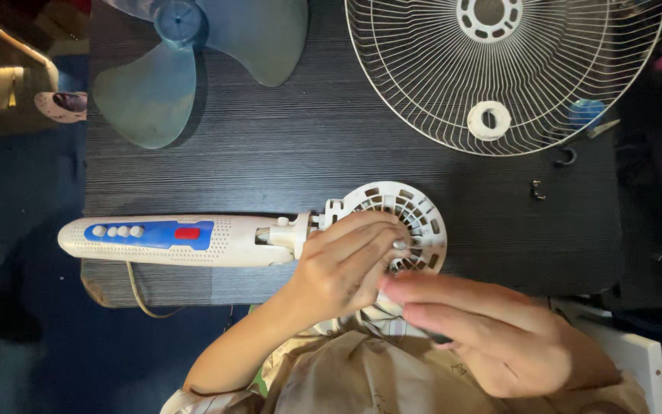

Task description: The person assembles a white electric fan by attaching the motor housing to the neck, securing it with a screw, and then installing the rear fan cage. The person uses a screwdriver to tighten the screws and aligns the components by hand.

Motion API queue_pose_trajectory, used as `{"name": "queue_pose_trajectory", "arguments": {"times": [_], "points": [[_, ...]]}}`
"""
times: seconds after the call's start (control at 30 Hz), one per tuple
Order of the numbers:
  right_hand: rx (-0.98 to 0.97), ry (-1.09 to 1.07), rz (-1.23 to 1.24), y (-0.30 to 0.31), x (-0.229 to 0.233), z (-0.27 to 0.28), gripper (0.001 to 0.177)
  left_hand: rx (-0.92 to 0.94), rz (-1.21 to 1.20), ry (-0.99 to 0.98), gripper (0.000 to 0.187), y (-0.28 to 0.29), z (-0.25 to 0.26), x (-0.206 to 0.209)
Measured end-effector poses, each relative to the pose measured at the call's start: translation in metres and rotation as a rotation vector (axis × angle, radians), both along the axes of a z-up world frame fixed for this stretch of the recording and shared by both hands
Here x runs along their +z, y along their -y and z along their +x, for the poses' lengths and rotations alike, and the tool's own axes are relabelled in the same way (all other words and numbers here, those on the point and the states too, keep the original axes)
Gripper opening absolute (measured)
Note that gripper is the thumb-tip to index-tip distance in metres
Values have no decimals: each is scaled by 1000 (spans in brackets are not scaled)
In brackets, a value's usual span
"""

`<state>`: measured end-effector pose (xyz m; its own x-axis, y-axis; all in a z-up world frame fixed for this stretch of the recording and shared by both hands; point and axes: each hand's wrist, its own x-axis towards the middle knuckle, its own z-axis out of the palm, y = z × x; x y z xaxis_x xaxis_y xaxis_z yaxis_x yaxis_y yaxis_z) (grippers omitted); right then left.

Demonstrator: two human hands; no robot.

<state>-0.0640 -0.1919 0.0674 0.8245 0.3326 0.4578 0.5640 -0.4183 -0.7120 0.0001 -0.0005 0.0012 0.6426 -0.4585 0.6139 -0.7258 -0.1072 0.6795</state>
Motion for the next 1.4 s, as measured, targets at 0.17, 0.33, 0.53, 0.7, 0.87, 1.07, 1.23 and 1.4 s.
{"name": "queue_pose_trajectory", "arguments": {"times": [0.17, 0.33, 0.53, 0.7, 0.87, 1.07, 1.23, 1.4], "points": [[178, 144, 178, -4, -4, 12, 27, 7, 19, 31, 22, 3, -2, -2], [189, 57, 156, -3, -22, 0, 27, 30, 26, 42, 23, 5, 0, -2], [72, -309, 240, 3, -27, -13, 28, 20, 39, 38, 25, 3, -2, -5], [-108, -68, 211, -10, -34, -23, 33, 20, 59, 33, 25, 6, -5, -7], [-220, 74, 164, -21, -33, -21, 36, 32, 78, 47, 25, 8, -7, -8], [-196, -4, 136, -14, -27, -24, 39, -9, 79, -22, 18, 9, -4, -1], [-170, 152, 637, 26, -50, -47, 37, -9, 80, -126, 9, 4, -6, 2], [-645, 3, 735, 109, -94, -50, 27, 138, 145, -92, 35, 3, -12, -3]]}}
